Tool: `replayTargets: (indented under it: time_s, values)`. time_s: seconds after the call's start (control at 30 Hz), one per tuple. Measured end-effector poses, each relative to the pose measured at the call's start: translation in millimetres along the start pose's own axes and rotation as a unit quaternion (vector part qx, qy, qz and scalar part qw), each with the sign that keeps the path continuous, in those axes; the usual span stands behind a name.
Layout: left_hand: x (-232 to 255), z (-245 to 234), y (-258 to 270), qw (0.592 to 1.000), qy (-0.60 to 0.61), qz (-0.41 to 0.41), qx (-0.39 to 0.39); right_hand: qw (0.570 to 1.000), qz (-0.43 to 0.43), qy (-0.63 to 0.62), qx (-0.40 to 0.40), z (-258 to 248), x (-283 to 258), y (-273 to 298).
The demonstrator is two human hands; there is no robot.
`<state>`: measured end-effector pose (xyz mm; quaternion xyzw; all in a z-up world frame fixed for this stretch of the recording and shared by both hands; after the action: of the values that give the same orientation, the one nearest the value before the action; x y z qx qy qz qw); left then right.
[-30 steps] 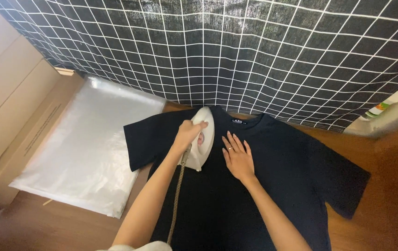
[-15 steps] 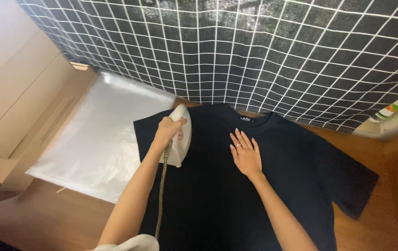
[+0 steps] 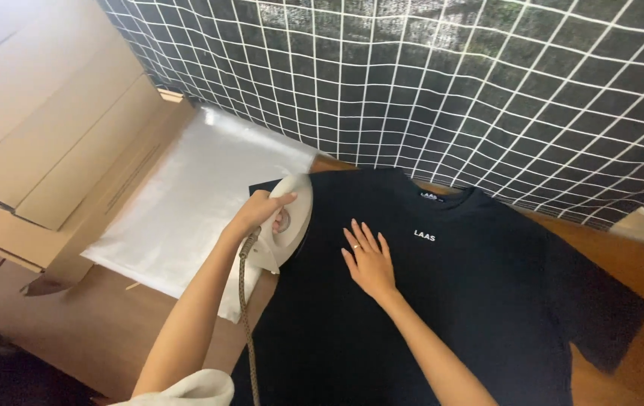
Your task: A person takes a black t-shirt from a clothing rack, irons it on a flat surface using a steam iron, and then folds it.
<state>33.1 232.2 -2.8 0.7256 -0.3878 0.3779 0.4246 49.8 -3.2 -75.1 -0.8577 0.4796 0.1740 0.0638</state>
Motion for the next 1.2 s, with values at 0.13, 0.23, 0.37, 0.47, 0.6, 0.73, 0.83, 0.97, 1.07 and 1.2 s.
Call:
replayTargets:
  time_s: [0.13,0.23,0.37,0.47,0.6,0.73,0.83,0.97,1.07,1.2]
  values:
    - [12,-15,11,1.0,0.002,-0.009,-0.008,1.0,-0.007,0.023,0.001,-4,-2,2]
    - [-2,-24,-2,1.0,0.01,-0.006,-0.018,1.0,-0.004,0.012,0.004,-7,-5,2]
    - [-10,-40,-2,1.0,-0.002,-0.018,-0.004,1.0,0.002,0.027,0.005,-5,-3,0]
    - [-19,-52,-2,0.999,-0.002,-0.028,0.017,1.0,0.006,0.025,0.002,-5,-4,2]
    - [-28,-67,-1,0.998,0.009,-0.033,0.051,1.0,0.012,0.026,-0.005,-6,-5,2]
    - [-16,-68,5,0.997,-0.028,-0.019,0.075,0.999,0.01,0.039,-0.001,-4,-5,2]
    - [17,-55,26,0.974,-0.209,-0.001,0.089,0.999,0.004,0.036,0.015,-5,-6,4]
    - [32,-42,24,0.971,-0.235,0.034,0.026,1.0,0.015,0.023,-0.003,-7,-8,2]
    - [36,-28,18,0.978,-0.203,0.042,-0.025,1.0,0.021,0.015,-0.015,-9,-10,3]
    - [29,-2,-4,0.983,-0.155,0.049,-0.086,1.0,0.019,0.013,-0.021,-9,-8,2]
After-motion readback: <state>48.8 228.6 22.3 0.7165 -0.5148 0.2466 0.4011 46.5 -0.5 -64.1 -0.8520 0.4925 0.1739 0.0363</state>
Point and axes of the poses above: each hand's wrist, its own y-axis away from the middle knuckle, its own z-axis out of the palm, x = y × z, the point moved 1 cm from there along -y, towards the middle knuckle, and after that the axes turned 8 degrees about z, right-handed, at the moved point
